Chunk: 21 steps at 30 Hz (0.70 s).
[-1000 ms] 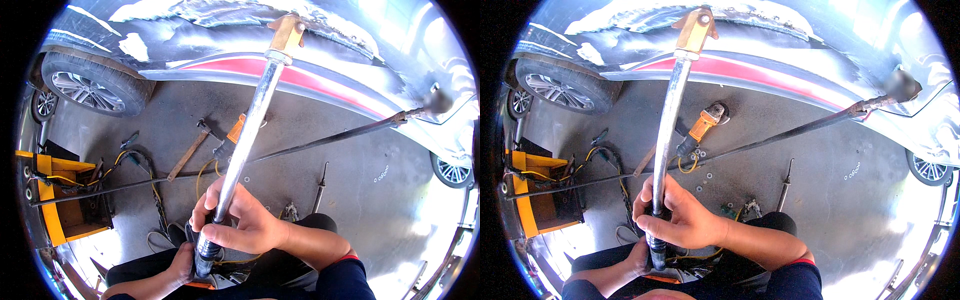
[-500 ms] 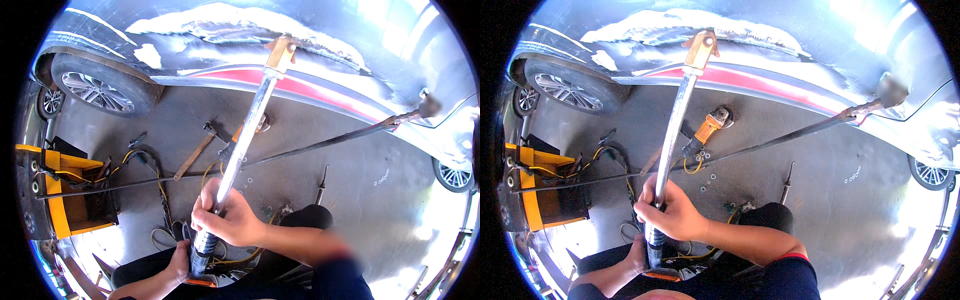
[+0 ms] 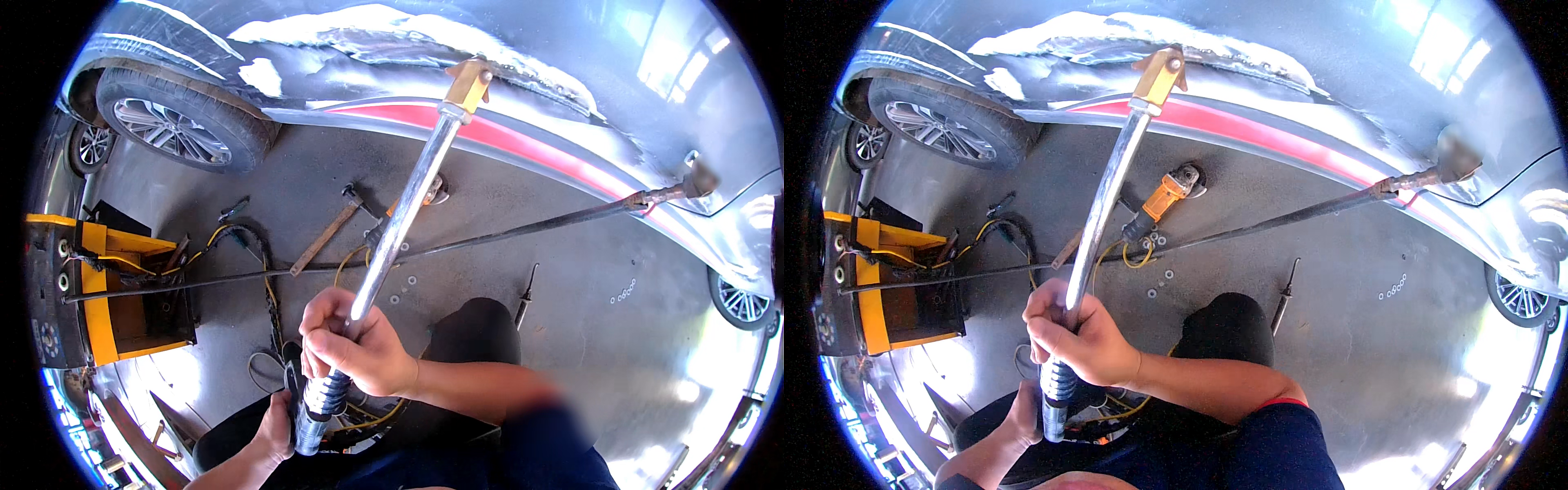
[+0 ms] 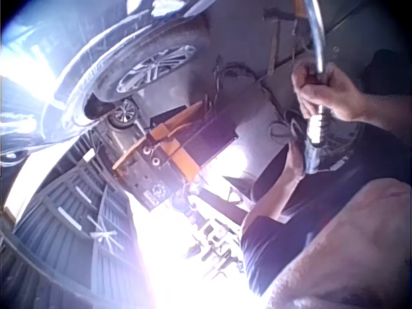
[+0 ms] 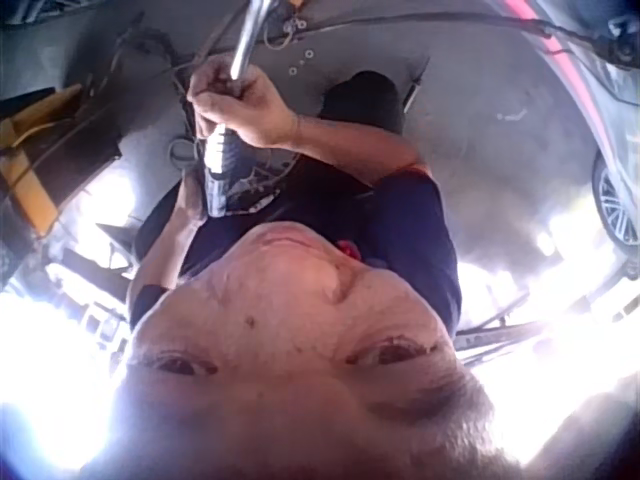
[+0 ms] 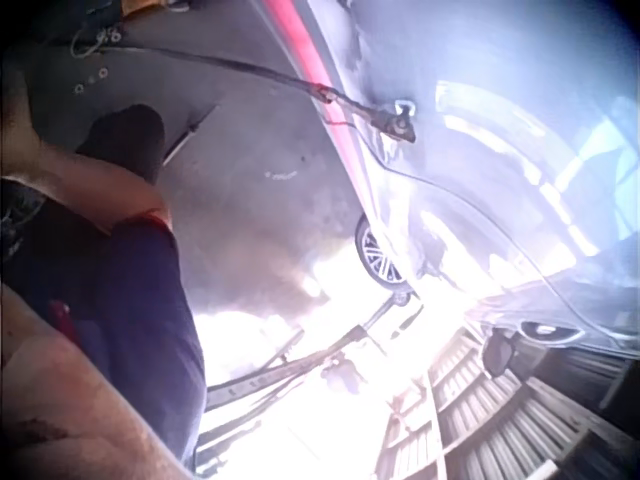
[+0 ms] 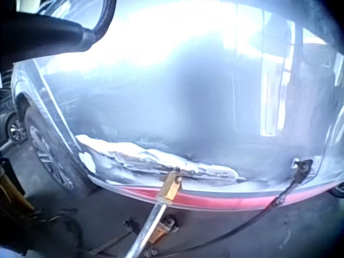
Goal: The person uses a dent puller to pull out a dent on the side of a car, repeated several times while sitting on the floor.
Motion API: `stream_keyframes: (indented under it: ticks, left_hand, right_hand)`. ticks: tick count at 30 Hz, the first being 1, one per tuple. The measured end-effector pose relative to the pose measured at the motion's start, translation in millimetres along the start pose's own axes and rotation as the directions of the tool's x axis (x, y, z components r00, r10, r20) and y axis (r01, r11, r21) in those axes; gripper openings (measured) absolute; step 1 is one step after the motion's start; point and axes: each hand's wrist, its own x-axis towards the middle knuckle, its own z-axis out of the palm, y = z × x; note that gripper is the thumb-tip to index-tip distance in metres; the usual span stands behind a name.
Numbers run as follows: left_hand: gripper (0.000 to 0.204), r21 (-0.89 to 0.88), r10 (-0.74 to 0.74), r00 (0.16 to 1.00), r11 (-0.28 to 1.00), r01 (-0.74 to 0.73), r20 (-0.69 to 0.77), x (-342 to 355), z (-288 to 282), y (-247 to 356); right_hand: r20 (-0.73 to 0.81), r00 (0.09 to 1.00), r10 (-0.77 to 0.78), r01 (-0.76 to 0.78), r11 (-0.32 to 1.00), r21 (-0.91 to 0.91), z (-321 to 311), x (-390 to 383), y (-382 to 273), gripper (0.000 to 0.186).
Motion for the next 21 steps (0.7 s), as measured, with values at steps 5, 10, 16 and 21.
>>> stream_keyframes:
  ticks: [5, 10, 16, 21]
  left_hand:
    - [0.044, 0.007, 0.224, 0.969, 0.974, -0.224, -0.1, -3.8, -2.7, 3.2]
    - [0.039, -0.163, 0.529, 0.809, 0.802, -0.575, -0.255, -1.6, -15.4, 17.2]
    - [0.04, 0.317, 0.041, 0.994, 0.948, -0.005, -0.105, 25.3, -28.9, 37.2]
    - [0.04, 0.302, -0.043, 0.999, 0.953, 0.035, 0.018, 30.5, 5.9, 5.2]
  right_hand:
    - [0.073, 0.997, -0.003, 0.03, 0.929, -0.369, -5.6, 11.6, -26.0, 0.045]
    - [-0.011, 0.997, -0.075, 0.065, 0.916, -0.396, -0.9, 32.4, -48.5, 0.05]
    - [0.082, 0.994, -0.073, 0.09, 0.971, -0.224, -3.1, 19.6, -39.9, 0.04]
    - [0.027, 0.999, 0.017, -0.01, 0.971, -0.238, -4.1, 2.7, -40.7, 0.04]
